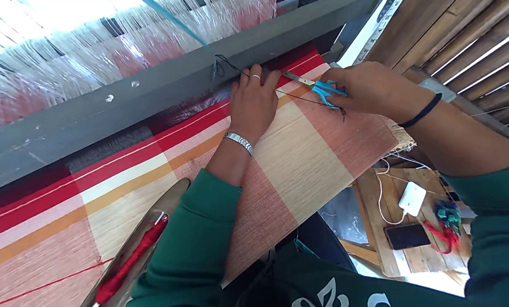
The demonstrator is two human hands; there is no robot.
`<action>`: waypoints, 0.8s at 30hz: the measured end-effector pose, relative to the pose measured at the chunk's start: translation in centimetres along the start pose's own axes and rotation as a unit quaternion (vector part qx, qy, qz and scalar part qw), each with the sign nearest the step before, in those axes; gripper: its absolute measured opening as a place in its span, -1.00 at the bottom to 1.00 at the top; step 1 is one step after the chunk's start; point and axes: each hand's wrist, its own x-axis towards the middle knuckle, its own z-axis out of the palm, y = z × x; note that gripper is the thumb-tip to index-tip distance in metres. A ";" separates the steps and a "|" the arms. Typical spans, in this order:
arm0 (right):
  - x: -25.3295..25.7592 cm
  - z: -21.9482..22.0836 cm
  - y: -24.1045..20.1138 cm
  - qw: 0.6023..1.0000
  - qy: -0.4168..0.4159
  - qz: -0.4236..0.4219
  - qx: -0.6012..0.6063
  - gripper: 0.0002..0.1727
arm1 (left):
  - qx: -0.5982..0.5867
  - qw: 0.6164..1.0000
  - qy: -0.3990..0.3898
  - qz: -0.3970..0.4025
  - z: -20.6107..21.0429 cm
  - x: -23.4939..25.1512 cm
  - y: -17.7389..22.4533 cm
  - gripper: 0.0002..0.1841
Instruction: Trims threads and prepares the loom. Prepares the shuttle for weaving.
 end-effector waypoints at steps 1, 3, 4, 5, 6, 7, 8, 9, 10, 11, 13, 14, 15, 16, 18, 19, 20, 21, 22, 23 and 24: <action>0.1 0.1 0.0 1.000 0.006 -0.006 -0.001 -0.61 | 0.001 1.000 0.000 -0.005 0.0 0.0 0.1 -0.58; 0.2 0.1 0.1 1.000 0.015 -0.021 -0.001 -0.64 | -0.001 1.000 -0.008 -0.014 -0.1 0.1 0.2 -0.61; 0.2 0.1 0.1 1.000 0.015 -0.026 -0.002 -0.64 | -0.002 1.000 -0.011 -0.017 -0.2 0.1 0.2 -0.61; 0.3 0.0 0.0 0.999 0.015 -0.030 -0.005 -0.65 | 0.000 1.000 -0.012 -0.018 -0.2 0.2 0.2 -0.61; 0.4 0.0 0.0 0.999 0.015 -0.032 -0.006 -0.66 | 0.002 1.000 -0.012 -0.017 -0.2 0.2 0.2 -0.62; 0.4 0.0 0.0 0.999 0.013 -0.033 -0.007 -0.65 | 0.003 1.000 -0.012 -0.016 -0.2 0.1 0.2 -0.62; 0.5 -0.1 0.0 0.999 0.012 -0.034 -0.008 -0.65 | 0.002 1.000 -0.011 -0.017 -0.2 0.1 0.2 -0.62; 0.5 -0.1 -0.1 0.999 0.009 -0.031 -0.009 -0.65 | 0.002 1.000 -0.009 -0.017 -0.2 0.1 0.2 -0.62; 0.6 -0.1 -0.2 0.999 0.007 -0.031 -0.012 -0.65 | 0.003 1.000 -0.007 -0.017 -0.2 0.1 0.2 -0.62; 0.7 -0.1 -0.2 0.999 0.007 -0.032 -0.015 -0.65 | 0.004 1.000 -0.006 -0.017 -0.2 0.1 0.2 -0.63; 0.9 -0.1 -0.4 0.999 0.007 -0.035 -0.021 -0.65 | 0.005 1.000 -0.007 -0.018 -0.2 0.1 0.3 -0.63; 0.9 -0.1 -0.5 0.999 0.006 -0.034 -0.021 -0.65 | 0.005 1.000 -0.007 -0.019 -0.2 0.1 0.3 -0.63; 1.0 -0.2 -0.6 0.999 0.003 -0.031 -0.021 -0.65 | 0.004 1.000 -0.009 -0.020 -0.2 0.1 0.3 -0.63; 1.0 -0.2 -0.7 0.999 0.003 -0.030 -0.021 -0.66 | 0.004 1.000 -0.010 -0.020 -0.3 0.1 0.3 -0.63; 1.1 -0.3 -0.8 0.999 0.000 -0.029 -0.022 -0.67 | 0.003 1.000 -0.011 -0.020 -0.3 0.1 0.3 -0.63; 1.0 -0.4 -0.9 0.999 -0.003 -0.027 -0.023 -0.67 | 0.002 1.000 -0.011 -0.020 -0.3 0.1 0.3 -0.64; 1.0 -0.4 -1.0 0.999 -0.005 -0.026 -0.023 -0.67 | 0.001 1.000 -0.008 -0.018 -0.3 0.1 0.3 -0.64; 0.9 -0.5 -1.1 0.999 -0.005 -0.026 -0.023 -0.67 | 0.001 1.000 -0.003 -0.016 -0.2 0.1 0.3 -0.65; 0.9 -0.4 -1.2 0.999 -0.004 -0.025 -0.023 -0.67 | 0.002 1.000 0.000 -0.016 -0.2 0.1 0.3 -0.65; 0.9 -0.5 -1.3 0.999 -0.007 -0.021 -0.024 -0.67 | 0.004 1.000 0.002 -0.015 -0.2 0.1 0.3 -0.65; 0.9 -0.5 -1.3 0.999 -0.009 -0.019 -0.026 -0.67 | 0.006 1.000 0.003 -0.014 -0.2 0.1 0.3 -0.65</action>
